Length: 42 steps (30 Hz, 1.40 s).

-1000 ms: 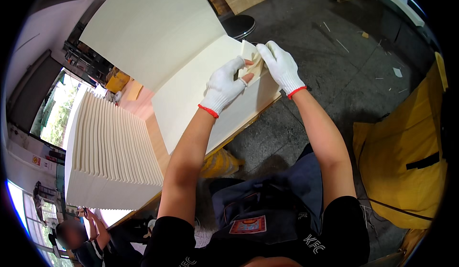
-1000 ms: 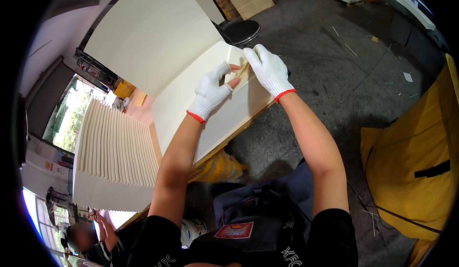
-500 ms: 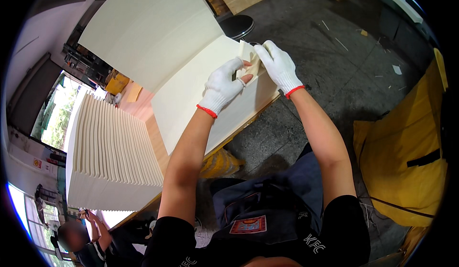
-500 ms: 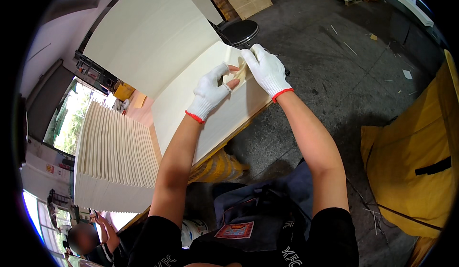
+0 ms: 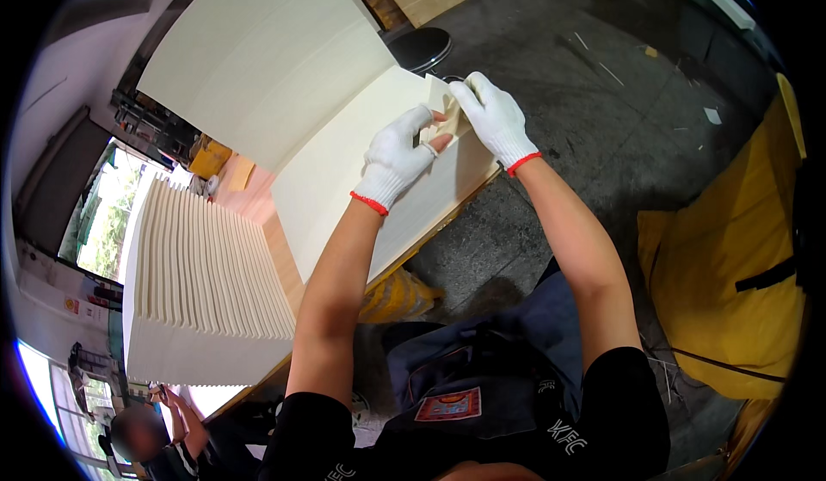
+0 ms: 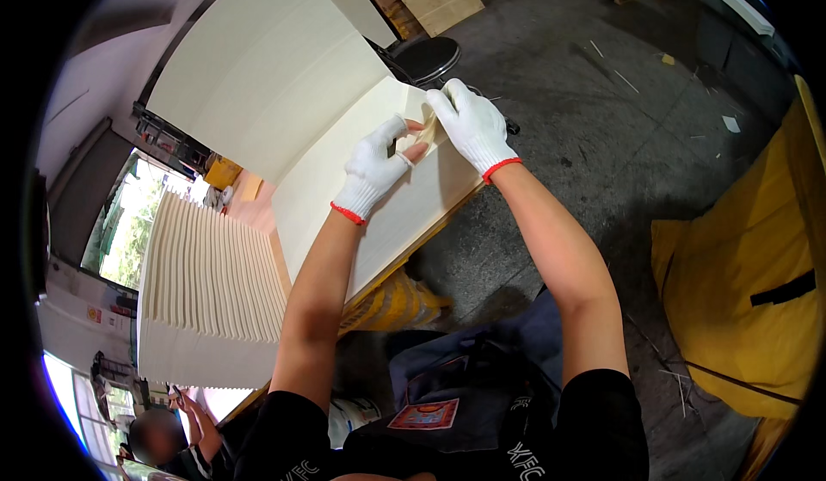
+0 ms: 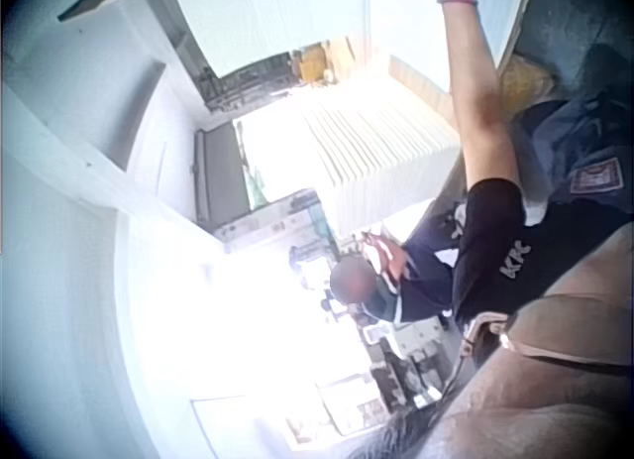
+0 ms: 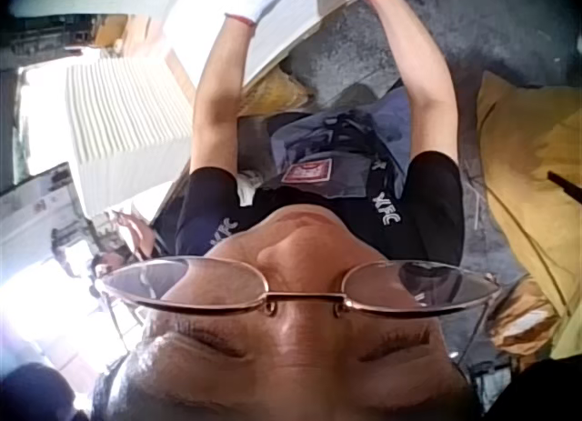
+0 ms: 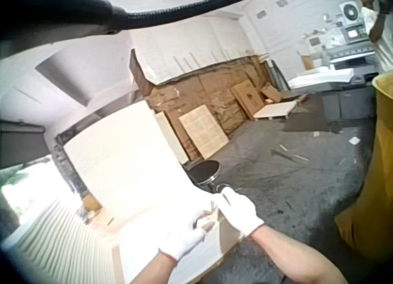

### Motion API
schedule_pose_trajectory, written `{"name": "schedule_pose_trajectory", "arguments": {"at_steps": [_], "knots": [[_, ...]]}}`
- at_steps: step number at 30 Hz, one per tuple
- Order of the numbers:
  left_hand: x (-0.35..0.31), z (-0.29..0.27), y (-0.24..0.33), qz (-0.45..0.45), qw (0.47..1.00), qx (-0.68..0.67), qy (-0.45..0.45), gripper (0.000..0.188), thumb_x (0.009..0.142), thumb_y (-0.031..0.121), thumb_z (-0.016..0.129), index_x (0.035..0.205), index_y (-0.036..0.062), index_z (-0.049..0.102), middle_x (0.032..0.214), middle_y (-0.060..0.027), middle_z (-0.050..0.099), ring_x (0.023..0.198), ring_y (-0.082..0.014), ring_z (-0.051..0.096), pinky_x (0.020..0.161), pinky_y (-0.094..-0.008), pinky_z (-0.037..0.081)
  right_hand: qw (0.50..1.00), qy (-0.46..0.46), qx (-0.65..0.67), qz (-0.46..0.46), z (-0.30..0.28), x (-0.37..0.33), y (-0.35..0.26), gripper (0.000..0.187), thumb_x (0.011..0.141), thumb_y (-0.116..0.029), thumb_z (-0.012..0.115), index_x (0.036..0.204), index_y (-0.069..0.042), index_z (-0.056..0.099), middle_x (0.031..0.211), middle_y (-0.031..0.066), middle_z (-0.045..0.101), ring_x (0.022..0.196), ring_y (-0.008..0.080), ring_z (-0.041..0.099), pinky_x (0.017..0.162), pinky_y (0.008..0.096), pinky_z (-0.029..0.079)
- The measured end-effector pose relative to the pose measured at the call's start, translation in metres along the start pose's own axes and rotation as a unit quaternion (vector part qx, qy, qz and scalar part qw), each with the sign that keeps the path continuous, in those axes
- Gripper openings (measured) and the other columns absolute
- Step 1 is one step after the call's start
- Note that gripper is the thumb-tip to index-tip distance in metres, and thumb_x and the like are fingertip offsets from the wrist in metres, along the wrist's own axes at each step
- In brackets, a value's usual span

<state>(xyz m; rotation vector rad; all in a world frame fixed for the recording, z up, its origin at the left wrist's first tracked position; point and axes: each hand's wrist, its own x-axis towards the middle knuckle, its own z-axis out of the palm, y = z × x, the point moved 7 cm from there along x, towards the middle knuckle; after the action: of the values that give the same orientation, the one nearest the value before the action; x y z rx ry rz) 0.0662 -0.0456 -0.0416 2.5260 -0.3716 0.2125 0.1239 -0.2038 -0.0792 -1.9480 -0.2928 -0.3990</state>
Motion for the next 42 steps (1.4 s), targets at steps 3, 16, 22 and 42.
{"name": "schedule_pose_trajectory", "arguments": {"at_steps": [3,16,22,42], "knots": [[0.000,0.001,-0.003,0.020,0.999,0.022,0.031,0.032,0.090,0.022,0.074,0.119,0.0084,0.068,0.110,-0.0174,0.072,0.102,-0.0267,0.069,0.088,-0.0366,0.052,1.000,-0.007,0.004,0.004,0.000,0.000,-0.002,0.049,0.100,-0.053,0.046,0.096,-0.006,0.059,0.091,0.0201,0.068,0.088,0.0407,0.066,0.076,0.0494,0.048],[0.001,0.000,-0.002,0.019,0.999,0.003,0.029,0.036,0.088,0.020,0.075,0.122,0.0104,0.068,0.108,-0.0170,0.072,0.103,-0.0267,0.068,0.090,-0.0362,0.052,1.000,0.001,0.004,-0.007,0.001,0.001,0.001,0.052,0.099,-0.056,0.047,0.097,-0.006,0.060,0.091,0.0205,0.069,0.089,0.0409,0.066,0.077,0.0492,0.048],[-0.006,-0.006,0.002,-0.010,0.999,-0.021,0.032,0.040,0.095,0.015,0.059,0.134,0.0153,0.064,0.093,-0.0144,0.068,0.077,-0.0213,0.064,0.076,-0.0326,0.052,0.991,-0.040,-0.124,0.043,-0.024,0.000,0.004,0.060,0.093,-0.066,0.051,0.102,-0.008,0.063,0.091,0.0194,0.072,0.089,0.0373,0.070,0.078,0.0466,0.052],[0.002,0.000,-0.012,0.031,0.998,-0.037,0.031,0.028,0.095,0.022,0.063,0.121,0.0116,0.068,0.100,-0.0131,0.070,0.090,-0.0236,0.066,0.082,-0.0361,0.052,0.997,-0.038,0.064,0.005,-0.003,0.004,0.000,0.051,0.099,-0.052,0.048,0.090,-0.003,0.057,0.089,0.0217,0.063,0.088,0.0427,0.061,0.077,0.0470,0.045]]}}
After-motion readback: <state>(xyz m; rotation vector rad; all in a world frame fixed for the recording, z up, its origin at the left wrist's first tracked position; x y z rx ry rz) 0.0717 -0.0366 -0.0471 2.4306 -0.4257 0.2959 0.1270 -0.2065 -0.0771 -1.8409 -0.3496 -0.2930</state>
